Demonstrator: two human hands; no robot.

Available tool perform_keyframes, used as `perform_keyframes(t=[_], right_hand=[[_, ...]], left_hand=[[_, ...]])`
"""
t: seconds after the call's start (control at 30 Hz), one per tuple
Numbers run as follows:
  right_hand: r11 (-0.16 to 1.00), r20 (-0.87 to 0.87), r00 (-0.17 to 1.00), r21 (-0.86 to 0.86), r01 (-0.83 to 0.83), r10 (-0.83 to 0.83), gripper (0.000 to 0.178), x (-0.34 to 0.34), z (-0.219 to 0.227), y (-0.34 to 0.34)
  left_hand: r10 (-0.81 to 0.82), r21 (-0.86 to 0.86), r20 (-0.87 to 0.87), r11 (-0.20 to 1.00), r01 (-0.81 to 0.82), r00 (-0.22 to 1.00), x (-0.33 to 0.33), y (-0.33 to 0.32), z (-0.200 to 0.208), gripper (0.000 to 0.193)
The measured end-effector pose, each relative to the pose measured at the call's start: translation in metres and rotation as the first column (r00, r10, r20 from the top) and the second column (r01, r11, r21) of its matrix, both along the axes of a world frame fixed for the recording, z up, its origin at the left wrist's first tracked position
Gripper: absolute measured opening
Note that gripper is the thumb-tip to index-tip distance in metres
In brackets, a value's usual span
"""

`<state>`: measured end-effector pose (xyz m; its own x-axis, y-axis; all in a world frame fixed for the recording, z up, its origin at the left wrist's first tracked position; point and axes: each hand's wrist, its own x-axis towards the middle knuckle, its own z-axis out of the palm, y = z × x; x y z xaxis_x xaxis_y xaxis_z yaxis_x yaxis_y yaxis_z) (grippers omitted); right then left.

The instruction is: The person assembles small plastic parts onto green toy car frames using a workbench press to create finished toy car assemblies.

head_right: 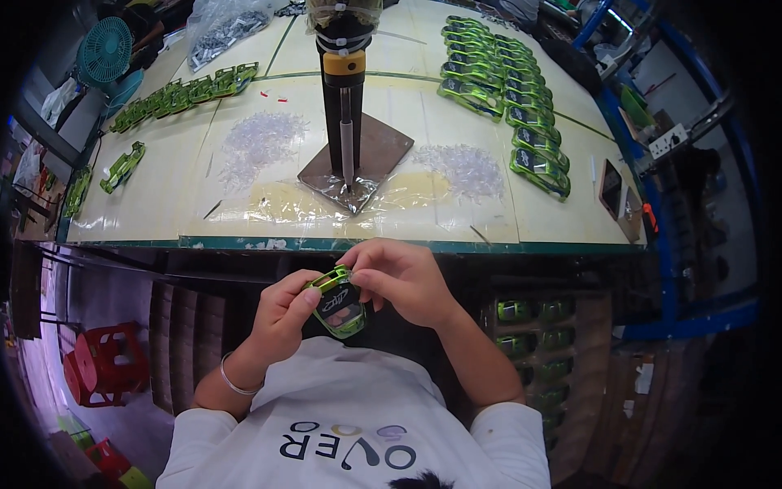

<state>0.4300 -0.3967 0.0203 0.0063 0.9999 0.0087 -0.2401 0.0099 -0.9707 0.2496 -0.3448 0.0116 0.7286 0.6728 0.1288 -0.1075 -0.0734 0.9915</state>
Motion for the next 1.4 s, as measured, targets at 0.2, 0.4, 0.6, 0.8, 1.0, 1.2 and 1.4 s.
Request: perform_keyframes(t=[0.2, 0.4, 0.6, 0.8, 1.0, 1.2, 1.4], right_hand=[[1.000, 0.020, 1.000, -0.011, -0.012, 0.012, 0.003, -0.001, 0.002, 0.001], [0.997, 0.236, 0.969, 0.017, -0.080, 0.074, 0.002, 0.006, 0.006, 0.003], [0.971, 0.144, 0.962, -0.086, -0.223, 0.234, 0.005, 0.018, 0.003, 0.009], [0.902, -0.391, 0.882, -0.223, -0.370, 0.265, 0.018, 0.014, -0.022, 0.012], [0.925, -0.344, 0.906, -0.195, -0.326, 0.247, 0.017, 0.007, -0.032, 0.009], [0.984, 0.348, 0.920, 0.044, 0.175, -0.179, 0.045, -0.022, -0.025, 0.001], [0.791, 0.697, 0.514, 0.609, -0.056, -0.500, 0.068, -0.047, -0.036, -0.005]], left_hand=[[-0.011, -0.029, 0.011, 1.000, 0.011, 1.000, 0.001, 0.002, -0.001, 0.021], [0.003, 0.045, -0.048, 0.999, -0.001, 0.999, 0.002, 0.005, -0.001, 0.020], [-0.062, 0.141, -0.136, 0.987, 0.081, 0.989, 0.001, 0.002, 0.000, 0.019], [-0.125, 0.150, -0.230, 0.975, 0.162, 0.965, -0.004, 0.002, 0.012, 0.017], [-0.142, 0.054, -0.270, 0.985, 0.162, 0.952, -0.010, 0.002, 0.003, 0.019], [0.022, -0.057, -0.010, 0.998, -0.022, 1.000, -0.008, 0.005, -0.011, 0.024], [0.042, -0.446, 0.264, 0.891, 0.083, 0.964, -0.002, 0.004, -0.002, 0.026]])
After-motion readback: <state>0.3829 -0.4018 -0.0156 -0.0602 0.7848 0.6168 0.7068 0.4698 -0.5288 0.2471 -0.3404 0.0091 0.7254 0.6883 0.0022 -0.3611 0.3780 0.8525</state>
